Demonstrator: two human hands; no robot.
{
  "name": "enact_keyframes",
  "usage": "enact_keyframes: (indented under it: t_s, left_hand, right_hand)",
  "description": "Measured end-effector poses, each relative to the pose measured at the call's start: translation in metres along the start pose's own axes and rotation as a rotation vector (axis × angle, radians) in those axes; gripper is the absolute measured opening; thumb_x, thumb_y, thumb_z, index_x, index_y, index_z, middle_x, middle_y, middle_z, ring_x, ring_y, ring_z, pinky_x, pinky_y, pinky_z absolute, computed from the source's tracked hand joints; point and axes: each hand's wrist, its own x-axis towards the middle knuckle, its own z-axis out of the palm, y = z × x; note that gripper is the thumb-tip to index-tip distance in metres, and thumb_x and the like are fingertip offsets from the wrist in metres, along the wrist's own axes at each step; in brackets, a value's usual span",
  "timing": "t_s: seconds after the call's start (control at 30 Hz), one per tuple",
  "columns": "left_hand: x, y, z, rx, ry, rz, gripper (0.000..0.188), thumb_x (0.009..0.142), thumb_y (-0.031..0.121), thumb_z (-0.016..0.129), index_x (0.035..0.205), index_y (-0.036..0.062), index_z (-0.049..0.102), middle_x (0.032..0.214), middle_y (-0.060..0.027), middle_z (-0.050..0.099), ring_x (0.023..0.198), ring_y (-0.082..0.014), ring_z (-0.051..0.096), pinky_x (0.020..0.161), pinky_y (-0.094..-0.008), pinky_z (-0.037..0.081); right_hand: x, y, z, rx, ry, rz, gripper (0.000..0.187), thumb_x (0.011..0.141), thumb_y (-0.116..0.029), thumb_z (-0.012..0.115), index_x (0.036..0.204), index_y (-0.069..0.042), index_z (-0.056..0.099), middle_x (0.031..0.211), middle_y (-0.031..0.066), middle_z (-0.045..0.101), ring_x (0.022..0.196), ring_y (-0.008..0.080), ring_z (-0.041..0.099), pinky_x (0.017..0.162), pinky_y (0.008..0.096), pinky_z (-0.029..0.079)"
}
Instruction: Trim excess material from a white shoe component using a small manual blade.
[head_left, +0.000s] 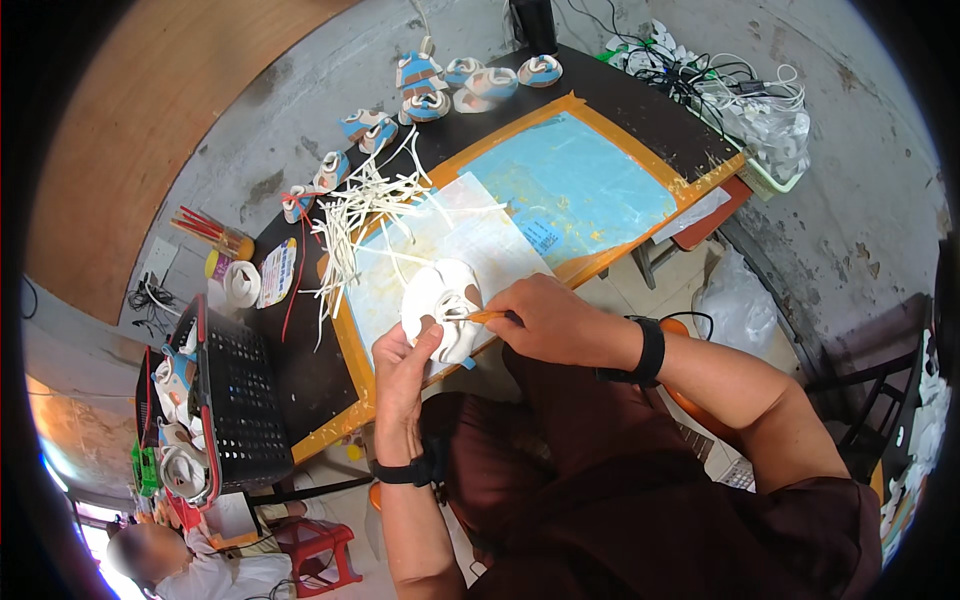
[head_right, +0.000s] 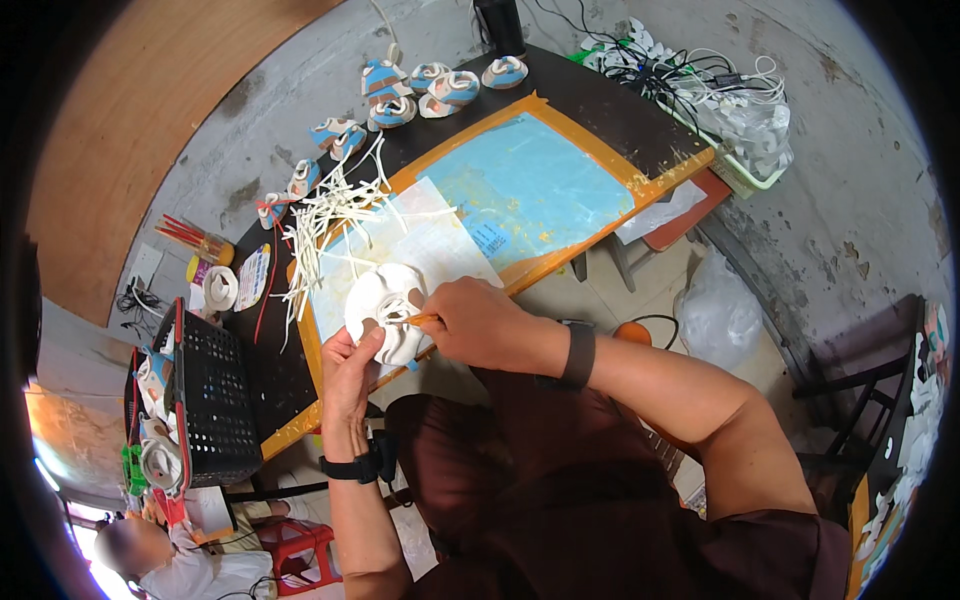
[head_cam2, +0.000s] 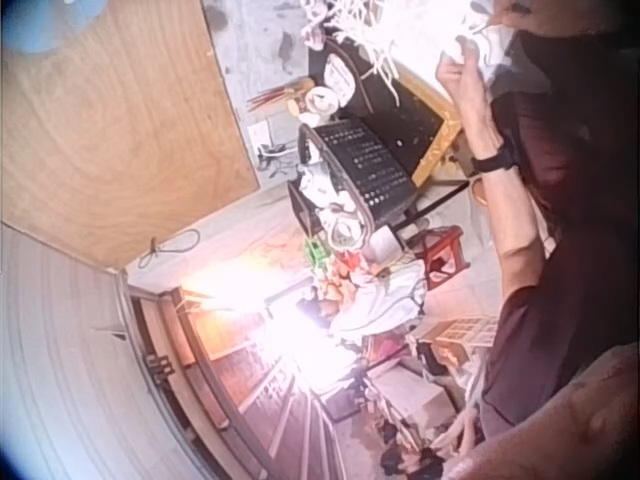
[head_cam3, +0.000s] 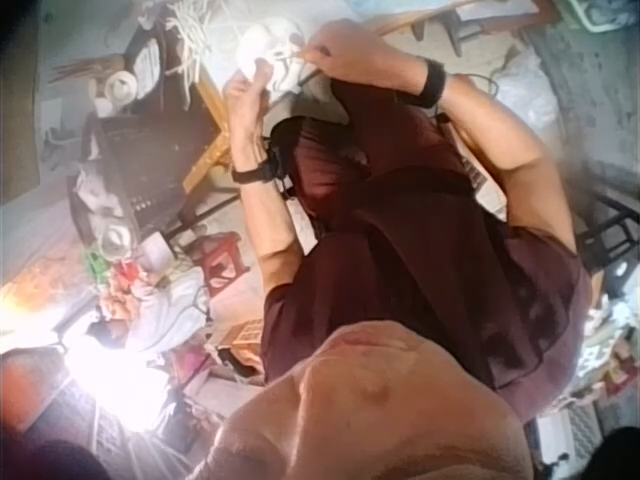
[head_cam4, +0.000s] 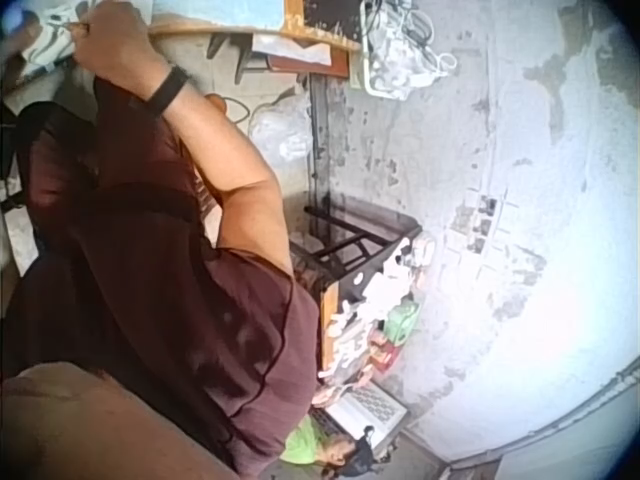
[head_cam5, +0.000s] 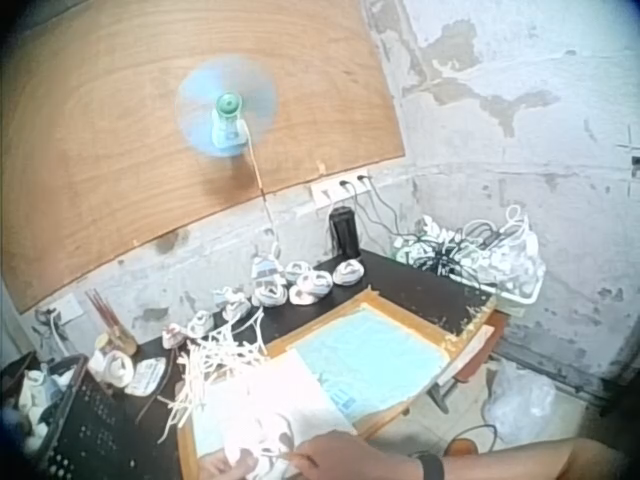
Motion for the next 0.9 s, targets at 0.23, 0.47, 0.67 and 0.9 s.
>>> enact_keyframes:
  t_s: [0.23,0.47,0.67,0.9]
  left_hand:
    - [-0.005,-0.011,0.005,0.129,0.115,0.097,0.021,0.089,0.008,0.065,0.104,-0.0065,0.065,0.092,-0.0076,0.067,0.077,-0.0101,0.060,0.069,-0.0245,0.049]
    - [-0.004,-0.024,0.006,0.135,0.170,0.173,0.023,0.090,0.011,0.064,0.104,-0.0070,0.064,0.088,-0.0068,0.067,0.074,-0.0089,0.059,0.066,-0.0237,0.049]
    - [-0.006,-0.024,0.008,0.214,0.182,0.210,0.021,0.092,0.012,0.061,0.102,-0.0056,0.066,0.084,-0.0051,0.067,0.071,-0.0080,0.058,0.062,-0.0232,0.048]
    - [-0.003,-0.030,0.008,0.293,0.216,0.230,0.020,0.093,0.010,0.056,0.102,-0.0060,0.065,0.080,-0.0035,0.065,0.066,-0.0051,0.053,0.058,-0.0217,0.044]
  right_hand:
    - [-0.001,-0.005,0.022,-0.360,-0.021,-0.031,0.017,0.083,-0.014,0.058,0.087,0.000,0.067,0.072,0.0176,0.064,0.064,0.0354,0.061,0.058,0.0427,0.047]
    - [0.020,0.008,0.015,-0.016,0.100,-0.160,0.018,0.080,-0.013,0.060,0.075,0.003,0.067,0.060,0.0170,0.061,0.051,0.0333,0.057,0.050,0.0425,0.042]
    - [0.038,0.020,0.009,0.405,-0.270,0.262,0.015,0.077,-0.011,0.060,0.073,0.004,0.064,0.061,0.0204,0.061,0.050,0.0325,0.057,0.050,0.0394,0.043]
    - [0.025,-0.003,0.017,-0.480,-0.091,-0.535,0.013,0.065,-0.011,0.065,0.060,0.000,0.061,0.062,0.0188,0.061,0.058,0.0340,0.061,0.055,0.0410,0.049]
